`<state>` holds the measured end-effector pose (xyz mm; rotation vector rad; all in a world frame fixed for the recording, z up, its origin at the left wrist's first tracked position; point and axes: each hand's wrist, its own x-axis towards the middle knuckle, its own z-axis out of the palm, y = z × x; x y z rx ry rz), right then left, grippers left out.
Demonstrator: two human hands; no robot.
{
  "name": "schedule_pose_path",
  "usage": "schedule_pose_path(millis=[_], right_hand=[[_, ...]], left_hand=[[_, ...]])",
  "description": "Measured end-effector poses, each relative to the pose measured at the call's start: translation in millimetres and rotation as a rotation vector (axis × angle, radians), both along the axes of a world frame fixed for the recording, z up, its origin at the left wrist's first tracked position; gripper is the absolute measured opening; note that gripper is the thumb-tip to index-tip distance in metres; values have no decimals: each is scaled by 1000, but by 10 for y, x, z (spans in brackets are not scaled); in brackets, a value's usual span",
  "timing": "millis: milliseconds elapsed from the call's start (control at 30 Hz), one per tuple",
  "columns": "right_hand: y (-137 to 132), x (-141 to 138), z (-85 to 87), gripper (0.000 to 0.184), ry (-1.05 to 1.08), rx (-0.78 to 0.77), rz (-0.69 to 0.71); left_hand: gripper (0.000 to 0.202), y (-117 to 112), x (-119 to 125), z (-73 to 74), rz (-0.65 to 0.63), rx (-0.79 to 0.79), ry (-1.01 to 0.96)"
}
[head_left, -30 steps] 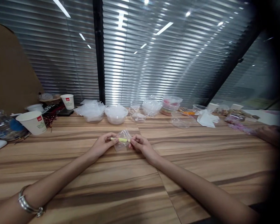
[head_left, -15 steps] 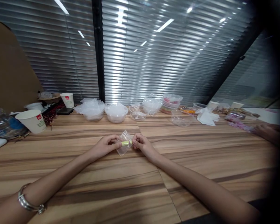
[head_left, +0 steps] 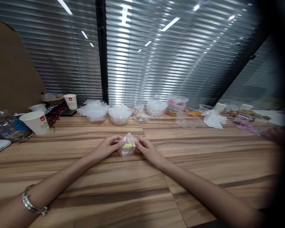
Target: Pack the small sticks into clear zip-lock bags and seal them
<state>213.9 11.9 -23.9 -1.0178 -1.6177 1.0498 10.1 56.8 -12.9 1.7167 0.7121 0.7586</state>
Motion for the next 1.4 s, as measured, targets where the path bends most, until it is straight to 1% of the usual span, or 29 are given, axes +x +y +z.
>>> schedule_pose_path(millis=[100, 167, 300, 400, 467, 533, 633, 700, 767, 867, 933, 1033, 1133, 1233, 1400], right_hand=[[-7, -11, -7, 23, -39, 51, -50], [6, -13, -13, 23, -57, 62, -55], [28, -10, -35, 22, -155, 52, 31], [21, -13, -39, 16, -211, 67, 62], [25, -12, -37, 12, -177, 61, 37], [46, -3, -41, 12, -104, 16, 15], [90, 19, -58, 16, 12, -61, -29], [103, 25, -63, 20, 49, -72, -67], [96, 20, -60, 22, 36, -37, -89], [71, 4, -57, 22, -50, 50, -101], [69, 6, -72, 23, -97, 77, -110], [101, 33, -124, 24, -86, 67, -114], [140, 62, -182, 27, -46, 68, -161], [151, 71, -212, 29, -46, 69, -200], [131, 53, -186, 27, -82, 71, -151]], left_hand=[[25, 18, 0, -12, 39, 26, 3], [26, 37, -6, -30, 75, 54, 19], [30, 50, -20, -45, 130, 85, 73], [32, 17, -15, -12, 131, 75, 64], [33, -12, -7, 20, 118, 41, 30], [34, -29, -2, 42, 97, -7, -9], [37, -19, -7, 37, 74, -38, -31], [37, 0, -14, 15, 79, -38, -31], [34, 15, -20, -8, 85, -42, -34], [29, 14, -23, -21, 76, -49, -30], [29, 6, -23, -18, 69, -54, -30], [35, 7, -22, -20, 75, -69, -44], [39, 27, -22, -42, 123, -86, -69], [34, 44, -22, -61, 179, -99, -84], [30, 48, -24, -46, 198, -119, -117]])
